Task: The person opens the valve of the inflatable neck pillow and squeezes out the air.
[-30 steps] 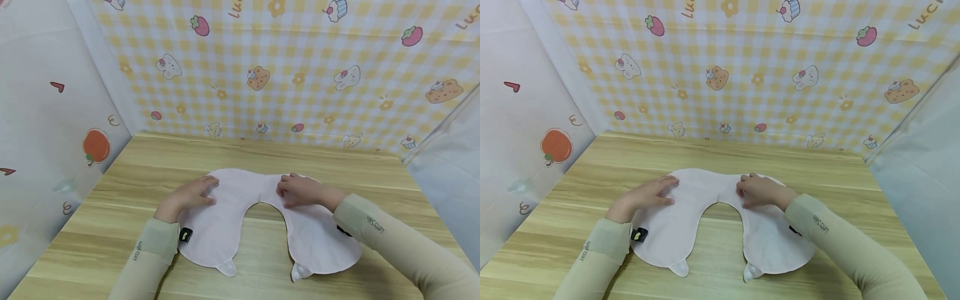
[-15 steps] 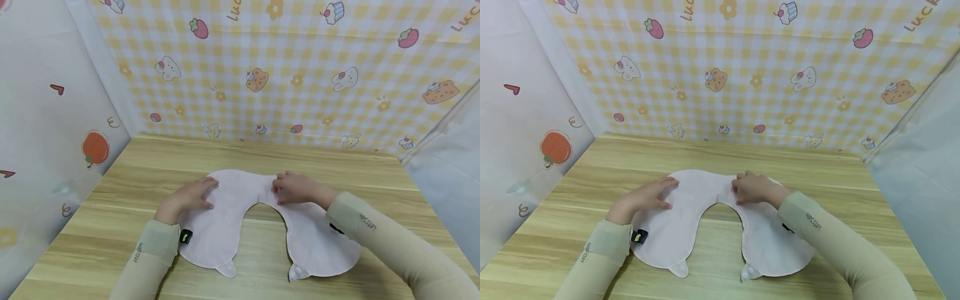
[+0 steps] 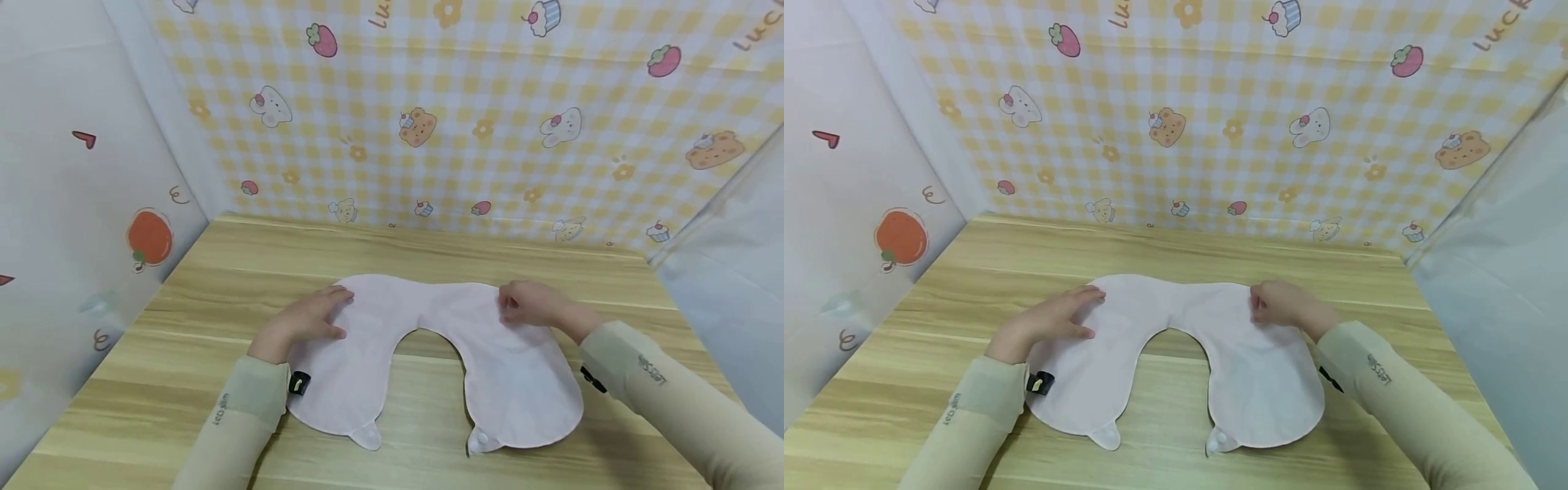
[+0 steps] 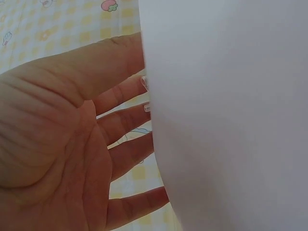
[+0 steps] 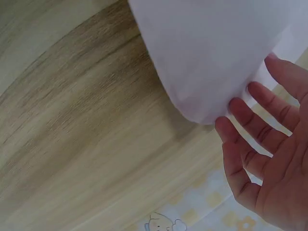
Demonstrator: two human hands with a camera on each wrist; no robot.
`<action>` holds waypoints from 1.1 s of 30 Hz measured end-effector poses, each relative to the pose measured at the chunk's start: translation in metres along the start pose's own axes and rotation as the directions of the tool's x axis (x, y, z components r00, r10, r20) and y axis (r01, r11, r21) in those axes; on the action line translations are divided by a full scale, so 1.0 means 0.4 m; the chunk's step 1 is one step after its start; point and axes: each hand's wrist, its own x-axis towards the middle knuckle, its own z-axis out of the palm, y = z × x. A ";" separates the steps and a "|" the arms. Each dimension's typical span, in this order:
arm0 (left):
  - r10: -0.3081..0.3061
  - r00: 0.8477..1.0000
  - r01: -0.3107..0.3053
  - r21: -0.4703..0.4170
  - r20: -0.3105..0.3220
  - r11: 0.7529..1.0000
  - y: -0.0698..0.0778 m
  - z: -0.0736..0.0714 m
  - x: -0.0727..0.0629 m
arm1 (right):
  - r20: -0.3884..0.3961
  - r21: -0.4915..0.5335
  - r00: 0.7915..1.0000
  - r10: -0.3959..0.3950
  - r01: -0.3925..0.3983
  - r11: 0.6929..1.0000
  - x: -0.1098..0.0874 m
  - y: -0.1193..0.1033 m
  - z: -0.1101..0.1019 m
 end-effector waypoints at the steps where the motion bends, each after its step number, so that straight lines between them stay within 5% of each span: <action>1: 0.002 1.000 -0.002 0.001 -0.003 1.000 -0.001 0.000 0.000 | -0.005 -0.005 1.000 -0.001 0.001 1.000 0.003 -0.001 0.002; 12: -0.006 1.000 0.006 0.008 -0.001 1.000 0.002 0.005 0.002 | -0.053 0.035 0.996 -0.076 0.078 0.996 0.063 -0.021 0.018; 33: -0.018 1.000 0.018 0.023 0.009 1.000 0.001 0.002 0.002 | 0.059 -0.019 0.993 -0.102 0.103 0.994 0.151 -0.125 0.011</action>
